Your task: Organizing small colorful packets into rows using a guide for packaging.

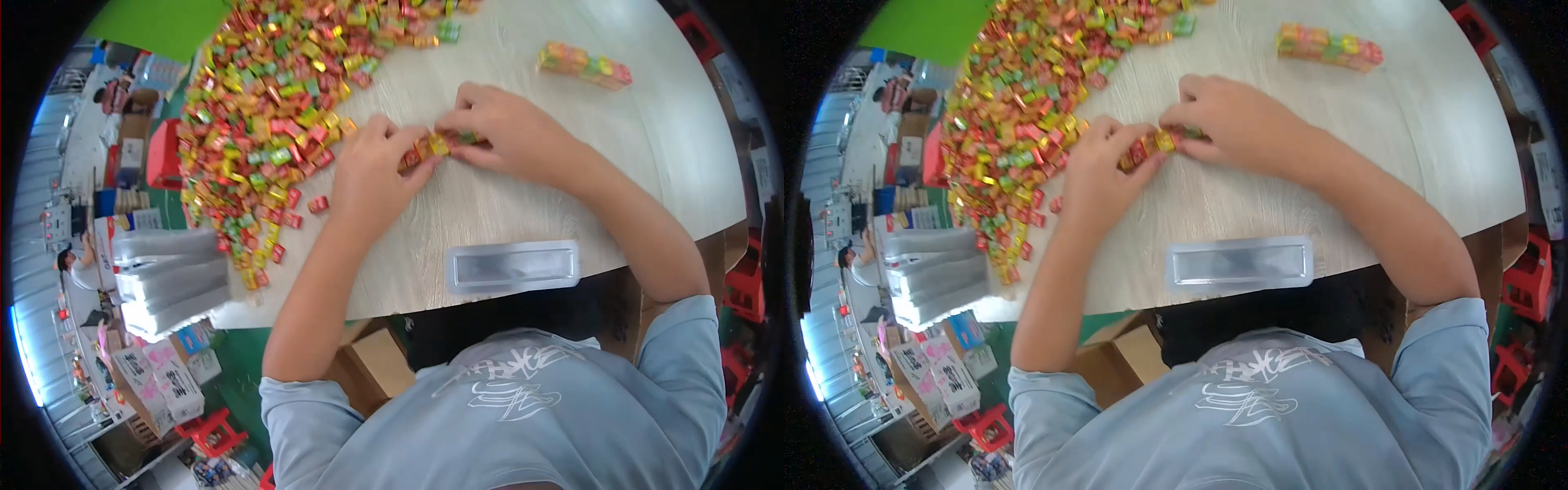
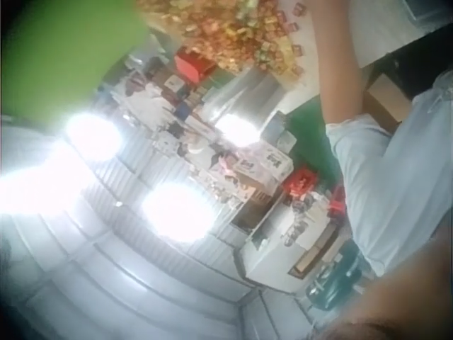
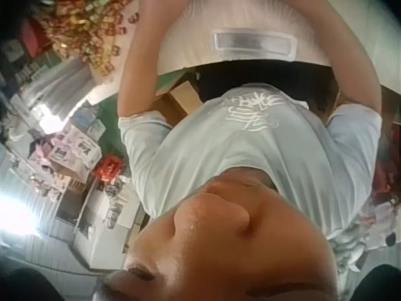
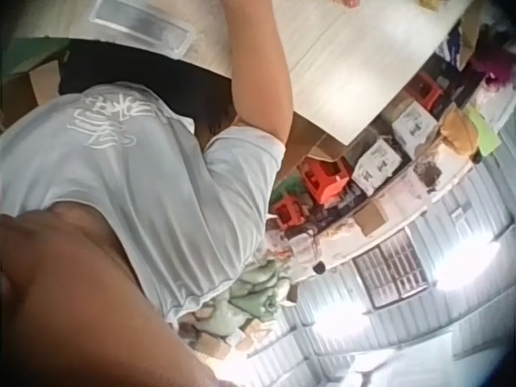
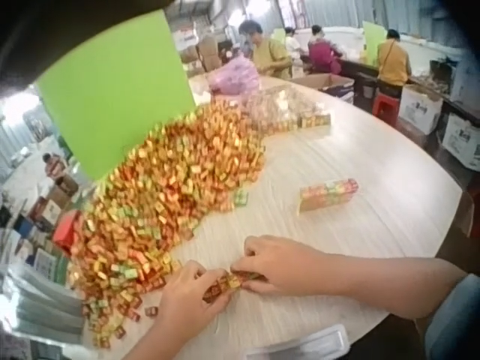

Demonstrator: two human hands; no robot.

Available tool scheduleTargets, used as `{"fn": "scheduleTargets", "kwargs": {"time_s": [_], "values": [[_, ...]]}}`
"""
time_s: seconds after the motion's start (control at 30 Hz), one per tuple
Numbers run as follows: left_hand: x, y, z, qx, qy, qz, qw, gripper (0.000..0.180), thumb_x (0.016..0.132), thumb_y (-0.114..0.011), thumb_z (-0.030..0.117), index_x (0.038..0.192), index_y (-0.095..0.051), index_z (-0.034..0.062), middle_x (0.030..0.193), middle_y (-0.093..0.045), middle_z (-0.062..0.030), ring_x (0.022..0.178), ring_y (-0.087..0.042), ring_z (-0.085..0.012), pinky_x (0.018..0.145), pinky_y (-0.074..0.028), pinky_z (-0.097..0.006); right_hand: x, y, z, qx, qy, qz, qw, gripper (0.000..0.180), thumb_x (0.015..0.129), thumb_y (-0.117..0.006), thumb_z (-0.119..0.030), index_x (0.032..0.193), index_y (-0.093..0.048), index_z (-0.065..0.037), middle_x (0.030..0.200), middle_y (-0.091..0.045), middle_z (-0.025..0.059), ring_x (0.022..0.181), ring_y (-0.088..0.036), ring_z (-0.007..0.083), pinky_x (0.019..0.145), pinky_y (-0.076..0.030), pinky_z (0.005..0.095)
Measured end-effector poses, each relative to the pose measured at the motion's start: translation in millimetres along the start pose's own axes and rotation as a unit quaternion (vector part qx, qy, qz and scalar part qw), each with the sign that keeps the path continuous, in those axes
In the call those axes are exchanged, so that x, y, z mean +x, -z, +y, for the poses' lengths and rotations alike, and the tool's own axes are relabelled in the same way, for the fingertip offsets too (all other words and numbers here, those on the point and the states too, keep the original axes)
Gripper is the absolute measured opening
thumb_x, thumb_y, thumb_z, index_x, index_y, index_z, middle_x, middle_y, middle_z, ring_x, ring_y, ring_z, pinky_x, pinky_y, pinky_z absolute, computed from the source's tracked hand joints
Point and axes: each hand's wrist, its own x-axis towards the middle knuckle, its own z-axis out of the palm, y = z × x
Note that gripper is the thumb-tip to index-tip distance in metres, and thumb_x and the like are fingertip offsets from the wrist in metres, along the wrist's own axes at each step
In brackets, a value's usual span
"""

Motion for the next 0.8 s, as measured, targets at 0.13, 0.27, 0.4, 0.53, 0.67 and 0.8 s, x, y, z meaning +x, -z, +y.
{"fn": "scheduleTargets", "kwargs": {"time_s": [0.13, 0.27, 0.4, 0.53, 0.67, 0.8], "values": [[-5.2, 6.5, 6.0, -0.033, -0.004, 0.026, 0.999, 0.033, 0.082, -0.087, 0.025, 0.110, -0.077, 0.0110, 0.092, -0.059, -0.0102, 0.088, -0.064, -0.0312, 0.077, -0.052, -0.044, -4.3, 8.2, -13.5, -0.001, 0.000, 0.018, 1.000, 0.026, 0.089, -0.078, -0.019, 0.114, -0.075, -0.010, 0.104, -0.064, 0.0127, 0.099, -0.065, 0.0326, 0.084, -0.054, 0.0431], [-10.6, 37.3, 53.8, -0.040, -0.017, 0.033, 0.999, 0.033, 0.082, -0.087, 0.024, 0.111, -0.077, 0.0117, 0.092, -0.057, -0.0084, 0.085, -0.061, -0.0287, 0.075, -0.051, -0.042, -31.3, 61.7, -58.2, -0.002, -0.019, 0.014, 1.000, 0.025, 0.090, -0.077, -0.018, 0.114, -0.075, -0.010, 0.103, -0.062, 0.0127, 0.099, -0.064, 0.0327, 0.085, -0.053, 0.0429], [-37.5, 47.7, 94.7, -0.029, -0.064, 0.023, 0.997, 0.037, 0.078, -0.090, 0.017, 0.112, -0.077, 0.0091, 0.092, -0.058, -0.0091, 0.085, -0.062, -0.0283, 0.074, -0.052, -0.040, -81.1, 71.8, -103.4, -0.013, -0.032, 0.049, 0.998, 0.026, 0.088, -0.078, -0.012, 0.113, -0.073, -0.008, 0.103, -0.060, 0.0105, 0.095, -0.062, 0.0310, 0.082, -0.052, 0.0418], [-58.1, 26.6, 101.4, -0.070, -0.076, -0.029, 0.994, 0.037, 0.082, -0.086, 0.019, 0.116, -0.073, 0.0109, 0.097, -0.056, -0.0098, 0.090, -0.059, -0.0307, 0.082, -0.050, -0.044, -116.9, 56.4, -119.3, 0.012, -0.130, 0.023, 0.991, 0.025, 0.090, -0.077, -0.013, 0.113, -0.071, -0.007, 0.107, -0.061, 0.0119, 0.101, -0.063, 0.0321, 0.088, -0.052, 0.0432], [-72.9, 10.7, 99.6, -0.069, -0.070, -0.011, 0.995, 0.041, 0.084, -0.085, 0.021, 0.121, -0.071, 0.0080, 0.104, -0.059, -0.0107, 0.095, -0.059, -0.0318, 0.088, -0.050, -0.045, -133.8, 31.4, -120.2, -0.003, -0.133, 0.096, 0.986, 0.027, 0.090, -0.077, -0.012, 0.115, -0.070, -0.005, 0.109, -0.062, 0.0111, 0.102, -0.061, 0.0316, 0.090, -0.053, 0.0425], [-97.4, -4.2, 104.4, -0.059, -0.065, 0.068, 0.994, 0.043, 0.087, -0.084, 0.023, 0.124, -0.070, 0.0056, 0.113, -0.064, -0.0107, 0.102, -0.060, -0.0328, 0.095, -0.048, -0.044, -149.3, 20.6, -130.6, -0.023, -0.153, 0.134, 0.979, 0.032, 0.088, -0.077, -0.009, 0.118, -0.069, -0.005, 0.115, -0.063, 0.0107, 0.104, -0.060, 0.0322, 0.092, -0.053, 0.0424]]}}
